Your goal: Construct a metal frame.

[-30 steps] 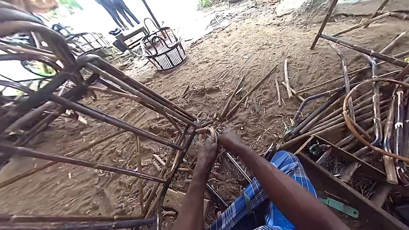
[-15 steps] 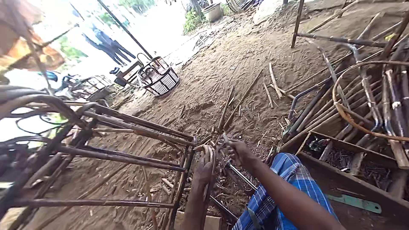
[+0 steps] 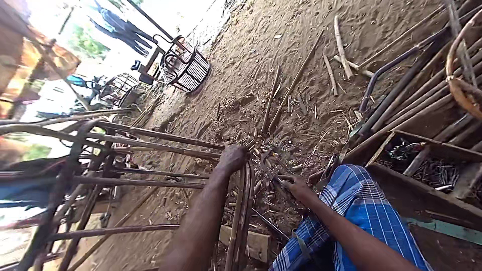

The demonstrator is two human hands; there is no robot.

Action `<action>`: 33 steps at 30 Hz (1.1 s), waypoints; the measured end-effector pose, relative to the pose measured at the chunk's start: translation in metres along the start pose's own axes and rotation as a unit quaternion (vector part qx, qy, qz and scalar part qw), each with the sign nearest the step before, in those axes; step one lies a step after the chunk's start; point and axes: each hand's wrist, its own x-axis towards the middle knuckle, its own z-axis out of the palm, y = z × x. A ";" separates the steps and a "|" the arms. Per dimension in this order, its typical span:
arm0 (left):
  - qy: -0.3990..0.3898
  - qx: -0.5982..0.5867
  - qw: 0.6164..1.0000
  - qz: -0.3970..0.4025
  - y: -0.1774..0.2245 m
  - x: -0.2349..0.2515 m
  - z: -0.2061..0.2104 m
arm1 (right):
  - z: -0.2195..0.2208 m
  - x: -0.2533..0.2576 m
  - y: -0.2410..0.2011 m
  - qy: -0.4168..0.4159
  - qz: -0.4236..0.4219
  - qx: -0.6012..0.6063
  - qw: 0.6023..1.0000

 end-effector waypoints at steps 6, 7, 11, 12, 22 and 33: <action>0.174 -0.273 0.894 -0.308 -0.043 0.032 -0.011 | 0.010 -0.009 -0.006 0.063 -0.252 -0.168 0.951; 0.169 -0.327 0.879 -0.302 -0.046 0.022 -0.010 | 0.014 -0.016 -0.005 0.052 -0.280 -0.180 0.941; 0.133 -0.492 0.838 -0.196 -0.031 -0.079 0.004 | 0.036 -0.029 0.002 0.005 -0.345 -0.168 0.923; 0.102 -0.496 0.846 -0.168 -0.024 -0.113 0.017 | 0.042 -0.031 0.006 -0.002 -0.351 -0.168 0.921; 0.091 -0.375 0.902 -0.193 0.022 -0.175 0.113 | 0.088 -0.040 0.024 0.010 -0.328 -0.060 0.943; 0.176 -0.195 0.923 -0.280 0.052 -0.170 0.117 | 0.104 -0.038 0.017 0.120 -0.260 -0.025 0.958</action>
